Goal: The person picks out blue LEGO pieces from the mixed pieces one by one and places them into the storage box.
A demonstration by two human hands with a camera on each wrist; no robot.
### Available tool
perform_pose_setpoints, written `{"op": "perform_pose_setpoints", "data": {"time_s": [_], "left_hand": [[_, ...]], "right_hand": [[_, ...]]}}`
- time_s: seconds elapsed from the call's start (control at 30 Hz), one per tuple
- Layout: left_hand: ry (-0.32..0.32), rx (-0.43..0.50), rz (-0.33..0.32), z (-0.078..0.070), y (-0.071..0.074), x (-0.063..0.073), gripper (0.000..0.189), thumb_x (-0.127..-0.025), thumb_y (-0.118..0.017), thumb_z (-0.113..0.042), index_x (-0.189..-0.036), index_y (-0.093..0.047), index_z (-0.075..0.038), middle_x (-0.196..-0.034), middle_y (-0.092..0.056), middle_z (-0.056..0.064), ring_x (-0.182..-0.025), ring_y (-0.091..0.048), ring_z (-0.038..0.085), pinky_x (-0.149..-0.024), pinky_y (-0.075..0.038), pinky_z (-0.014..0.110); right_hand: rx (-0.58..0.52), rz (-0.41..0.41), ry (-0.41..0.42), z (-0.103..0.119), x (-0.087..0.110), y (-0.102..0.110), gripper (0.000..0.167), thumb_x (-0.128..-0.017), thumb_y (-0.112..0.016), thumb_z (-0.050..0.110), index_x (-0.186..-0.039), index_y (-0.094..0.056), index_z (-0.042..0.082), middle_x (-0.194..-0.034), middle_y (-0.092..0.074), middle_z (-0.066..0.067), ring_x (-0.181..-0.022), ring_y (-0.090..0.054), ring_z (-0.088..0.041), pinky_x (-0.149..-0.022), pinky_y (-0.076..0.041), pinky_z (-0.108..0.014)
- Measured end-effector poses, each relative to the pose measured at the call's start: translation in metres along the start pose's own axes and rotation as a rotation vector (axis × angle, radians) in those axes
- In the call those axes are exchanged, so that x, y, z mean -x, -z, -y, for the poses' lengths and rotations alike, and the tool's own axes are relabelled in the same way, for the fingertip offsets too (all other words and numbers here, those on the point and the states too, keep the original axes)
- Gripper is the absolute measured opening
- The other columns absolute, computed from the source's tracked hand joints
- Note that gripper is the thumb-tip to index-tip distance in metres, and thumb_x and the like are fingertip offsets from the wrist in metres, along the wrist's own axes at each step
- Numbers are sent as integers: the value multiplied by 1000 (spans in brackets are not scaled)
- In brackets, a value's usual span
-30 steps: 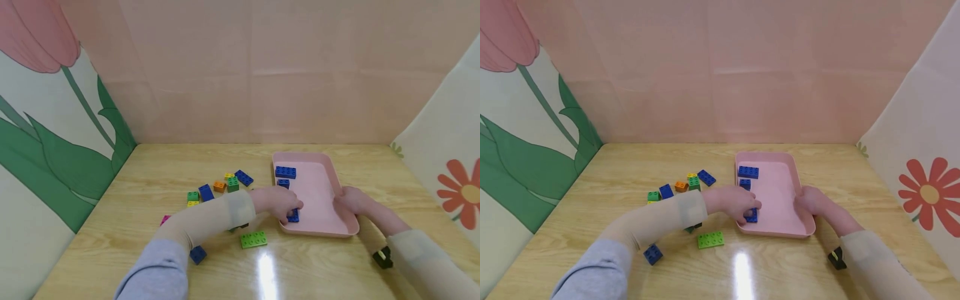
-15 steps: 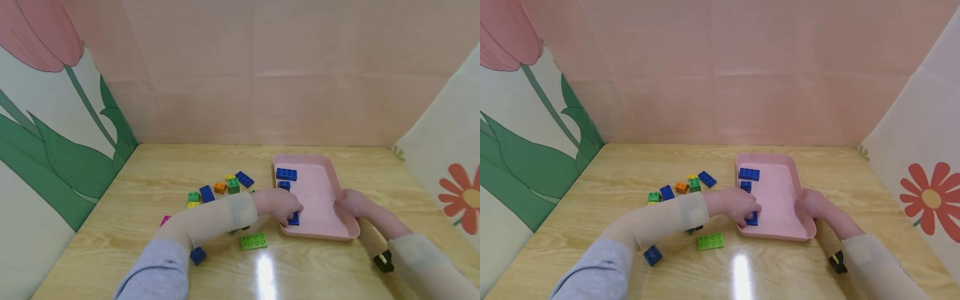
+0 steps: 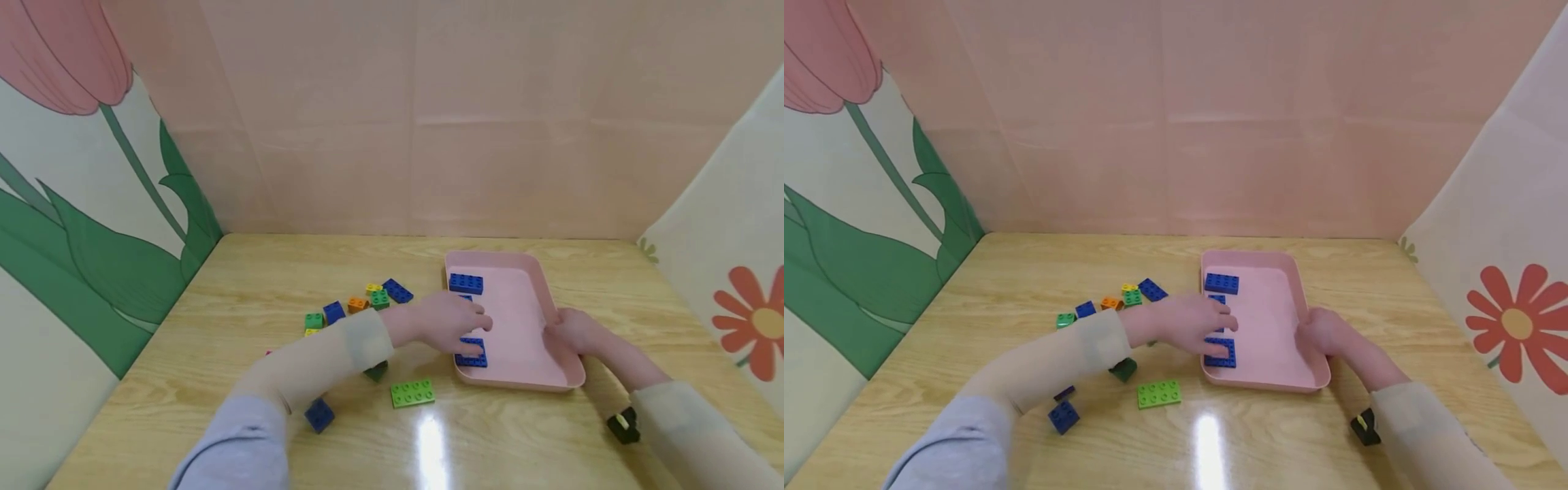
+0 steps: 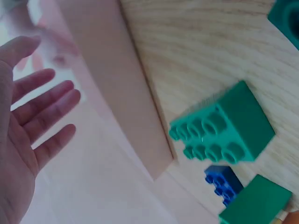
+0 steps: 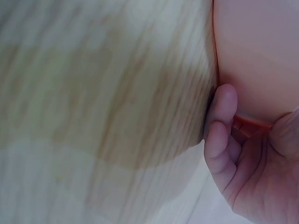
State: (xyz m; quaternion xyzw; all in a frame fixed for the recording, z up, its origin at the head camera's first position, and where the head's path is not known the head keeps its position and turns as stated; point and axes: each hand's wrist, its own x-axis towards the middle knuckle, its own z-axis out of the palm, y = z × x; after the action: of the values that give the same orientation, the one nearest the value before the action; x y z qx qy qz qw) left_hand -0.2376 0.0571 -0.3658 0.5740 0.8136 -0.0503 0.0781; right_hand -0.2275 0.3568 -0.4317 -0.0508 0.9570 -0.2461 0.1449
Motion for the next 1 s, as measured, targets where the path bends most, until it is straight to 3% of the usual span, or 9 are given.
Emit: {"op": "perform_pose_setpoints", "data": {"time_s": [0.2, 0.43, 0.53, 0.7, 0.87, 1.0], "left_hand": [[45, 74, -148, 11, 14, 25, 42, -98, -52, -46, -128, -59, -18, -122, -62, -3, -101, -57, 6, -84, -46, 21], [126, 106, -212, 32, 21, 50, 40, -97, -56, -42, -126, -60, -15, -121, -63, -2, -103, -60, 9, -84, -48, 23], [178, 139, -214, 44, 22, 57, 40, -97, -56, -41, -128, -60, -15, -122, -63, -1, -103, -60, 10, -85, -48, 26], [306, 167, -210, 64, 24, 64, 42, -97, -55, -44, -128, -59, -16, -120, -62, -1, -99, -60, 12, -83, -48, 27], [425, 191, -159, 80, 25, 62, 46, -95, -57, -45, -130, -57, -15, -121, -62, 0, -102, -59, 14, -86, -48, 29], [465, 204, -106, 90, 25, 58, 49, -94, -60, -44, -133, -55, -14, -127, -60, 2, -107, -59, 15, -90, -48, 32]], "right_hand": [[-16, 1, -4, 0, 1, 2, 21, -92, -49, 16, -89, -54, -4, -76, -55, -11, -66, -55, -22, -56, -46, -34], [16, -5, -7, -1, 1, 5, 25, -93, -49, 17, -92, -56, -7, -79, -57, -12, -71, -56, -23, -62, -46, -34], [9, 9, -10, 0, 2, 5, 28, -93, -49, 17, -96, -56, -10, -81, -58, -13, -73, -57, -24, -64, -47, -34], [4, 9, -15, -1, 3, 5, 21, -93, -49, 16, -88, -55, -4, -77, -56, -10, -70, -55, -23, -62, -46, -34], [6, 5, -14, -3, 4, 6, 20, -93, -50, 16, -87, -54, -3, -77, -56, -10, -70, -55, -22, -61, -45, -34], [0, 15, -21, -3, 4, 7, 22, -93, -50, 16, -90, -54, -5, -78, -56, -11, -71, -56, -23, -62, -46, -34]]}}
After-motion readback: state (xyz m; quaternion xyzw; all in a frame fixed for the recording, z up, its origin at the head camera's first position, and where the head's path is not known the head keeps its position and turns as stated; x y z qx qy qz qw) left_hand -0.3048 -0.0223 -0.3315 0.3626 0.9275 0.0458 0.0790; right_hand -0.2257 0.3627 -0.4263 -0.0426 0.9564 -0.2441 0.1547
